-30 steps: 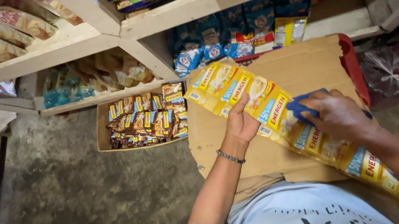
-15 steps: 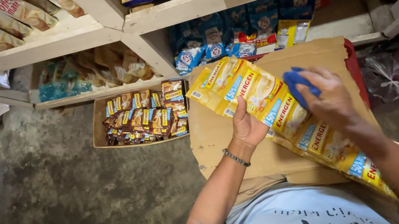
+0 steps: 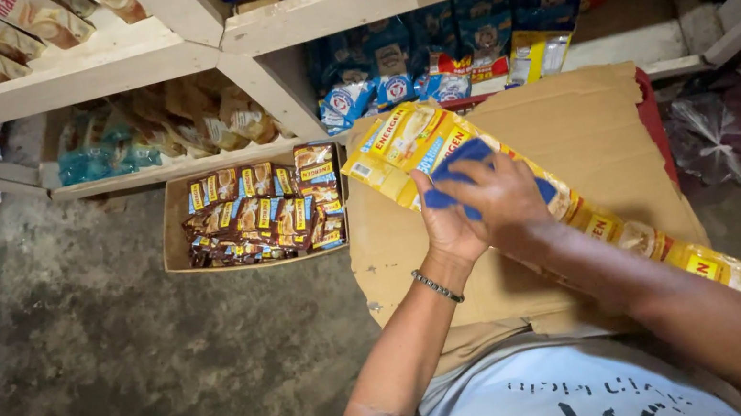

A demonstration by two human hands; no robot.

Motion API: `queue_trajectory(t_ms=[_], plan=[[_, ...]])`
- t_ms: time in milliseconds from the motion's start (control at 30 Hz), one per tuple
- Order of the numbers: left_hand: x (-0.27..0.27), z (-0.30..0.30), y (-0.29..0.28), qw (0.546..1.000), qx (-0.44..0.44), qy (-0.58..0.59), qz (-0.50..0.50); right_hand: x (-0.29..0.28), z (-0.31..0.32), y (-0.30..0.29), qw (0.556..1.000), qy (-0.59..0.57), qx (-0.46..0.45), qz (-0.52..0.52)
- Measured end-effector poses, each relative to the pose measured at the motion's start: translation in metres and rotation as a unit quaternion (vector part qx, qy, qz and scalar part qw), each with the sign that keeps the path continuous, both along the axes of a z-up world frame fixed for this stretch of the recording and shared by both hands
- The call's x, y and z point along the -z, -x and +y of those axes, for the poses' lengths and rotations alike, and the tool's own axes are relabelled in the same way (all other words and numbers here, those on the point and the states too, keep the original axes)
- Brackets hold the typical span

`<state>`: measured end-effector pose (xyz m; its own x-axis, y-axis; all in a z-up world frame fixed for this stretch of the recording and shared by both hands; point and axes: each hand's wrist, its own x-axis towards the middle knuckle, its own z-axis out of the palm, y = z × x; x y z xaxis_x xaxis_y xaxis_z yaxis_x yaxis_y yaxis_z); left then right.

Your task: The person wipes down strips of food sachets with a cloth and folds them for storage.

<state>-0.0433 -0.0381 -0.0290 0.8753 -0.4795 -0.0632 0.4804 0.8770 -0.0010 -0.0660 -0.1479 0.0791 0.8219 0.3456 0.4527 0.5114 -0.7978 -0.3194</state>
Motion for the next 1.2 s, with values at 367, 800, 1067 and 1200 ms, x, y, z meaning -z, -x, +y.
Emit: queue_trajectory(t_ms=[367, 800, 1067, 1200], plan=[[-0.041, -0.003, 0.006, 0.999, -0.009, -0.037, 0.002, -0.004, -0.021, -0.094, 0.997, -0.026, 0.057, 0.043], [-0.029, -0.009, -0.002, 1.0, -0.012, -0.007, -0.012, 0.037, -0.115, 0.0, 0.99, 0.052, 0.085, 0.101], [-0.028, -0.01, 0.007, 0.999, -0.014, -0.034, -0.011, 0.03, -0.114, 0.031, 0.98, 0.067, 0.147, 0.114], [-0.04, -0.005, 0.017, 0.999, 0.011, -0.017, -0.049, 0.04, -0.097, 0.014, 0.987, -0.038, 0.121, 0.097]])
